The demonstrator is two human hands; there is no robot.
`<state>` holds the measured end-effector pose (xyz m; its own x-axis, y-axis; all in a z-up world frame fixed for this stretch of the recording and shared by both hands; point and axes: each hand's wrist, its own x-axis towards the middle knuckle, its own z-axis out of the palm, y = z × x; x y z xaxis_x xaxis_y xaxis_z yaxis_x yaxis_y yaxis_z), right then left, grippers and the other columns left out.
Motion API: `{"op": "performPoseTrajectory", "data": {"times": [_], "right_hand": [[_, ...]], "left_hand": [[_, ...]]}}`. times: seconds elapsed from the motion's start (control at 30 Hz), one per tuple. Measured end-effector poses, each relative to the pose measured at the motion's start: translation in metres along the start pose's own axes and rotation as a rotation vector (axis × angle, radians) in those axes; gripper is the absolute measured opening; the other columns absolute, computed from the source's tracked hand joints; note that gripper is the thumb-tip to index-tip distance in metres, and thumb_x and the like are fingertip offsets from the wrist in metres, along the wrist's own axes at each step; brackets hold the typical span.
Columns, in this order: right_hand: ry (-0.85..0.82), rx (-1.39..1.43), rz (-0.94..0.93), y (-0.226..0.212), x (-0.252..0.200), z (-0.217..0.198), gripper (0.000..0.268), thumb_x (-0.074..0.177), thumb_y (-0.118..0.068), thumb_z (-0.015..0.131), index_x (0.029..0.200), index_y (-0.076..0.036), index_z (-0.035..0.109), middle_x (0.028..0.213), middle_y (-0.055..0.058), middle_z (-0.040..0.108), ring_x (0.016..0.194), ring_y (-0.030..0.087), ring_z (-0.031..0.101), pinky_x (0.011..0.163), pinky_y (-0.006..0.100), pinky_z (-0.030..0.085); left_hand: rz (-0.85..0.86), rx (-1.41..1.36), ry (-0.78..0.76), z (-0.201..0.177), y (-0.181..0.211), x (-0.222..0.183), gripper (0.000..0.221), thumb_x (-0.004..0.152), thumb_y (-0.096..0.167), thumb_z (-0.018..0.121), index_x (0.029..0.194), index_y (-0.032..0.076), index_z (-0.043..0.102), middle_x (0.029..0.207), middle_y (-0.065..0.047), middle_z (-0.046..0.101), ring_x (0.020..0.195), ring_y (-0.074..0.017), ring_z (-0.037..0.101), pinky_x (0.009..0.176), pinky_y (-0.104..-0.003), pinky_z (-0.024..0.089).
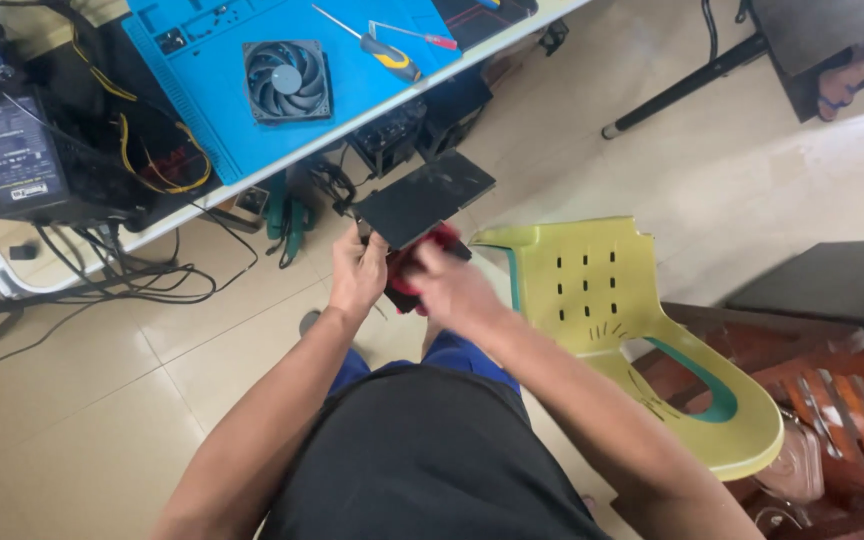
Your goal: Disassembling a computer power supply unit to remove the fan and clean the internal casing.
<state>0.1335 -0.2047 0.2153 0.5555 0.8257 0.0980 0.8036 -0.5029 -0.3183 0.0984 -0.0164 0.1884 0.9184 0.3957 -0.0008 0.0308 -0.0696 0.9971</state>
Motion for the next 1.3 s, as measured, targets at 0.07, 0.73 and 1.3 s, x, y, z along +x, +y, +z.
{"op": "performPoseTrajectory", "data": {"times": [0.07,0.73,1.3], "right_hand": [[-0.104,0.23,0.224,0.013,0.005,-0.055,0.008,0.104,-0.024,0.061,0.104,-0.018,0.068,0.117,0.004,0.066,0.098,0.042,0.077,0.082,0.046,0.067],[0.054,0.215,0.269,0.02,-0.075,0.089,0.019,0.103,-0.027,0.061,0.114,-0.014,0.069,0.111,0.006,0.06,0.108,0.041,0.071,0.086,0.047,0.062],[0.097,0.1,0.359,0.111,-0.132,0.059,0.014,0.097,-0.033,0.08,0.1,-0.019,0.081,0.088,0.006,0.073,0.089,0.039,0.078,0.075,0.048,0.064]], "left_hand": [[-0.103,0.087,-0.053,0.006,-0.03,0.001,0.043,0.12,0.043,0.059,0.091,0.014,0.07,0.075,0.0,0.067,0.078,-0.0138,0.058,0.077,-0.038,0.052],[-0.192,0.103,0.039,0.067,-0.058,-0.038,0.033,0.118,0.031,0.062,0.091,0.012,0.068,0.071,0.0,0.062,0.072,-0.0127,0.055,0.065,-0.036,0.051],[-0.2,-0.086,0.207,0.037,-0.024,-0.149,0.026,0.118,0.026,0.065,0.096,0.012,0.069,0.083,0.005,0.064,0.08,-0.0096,0.053,0.071,-0.032,0.053]]}}
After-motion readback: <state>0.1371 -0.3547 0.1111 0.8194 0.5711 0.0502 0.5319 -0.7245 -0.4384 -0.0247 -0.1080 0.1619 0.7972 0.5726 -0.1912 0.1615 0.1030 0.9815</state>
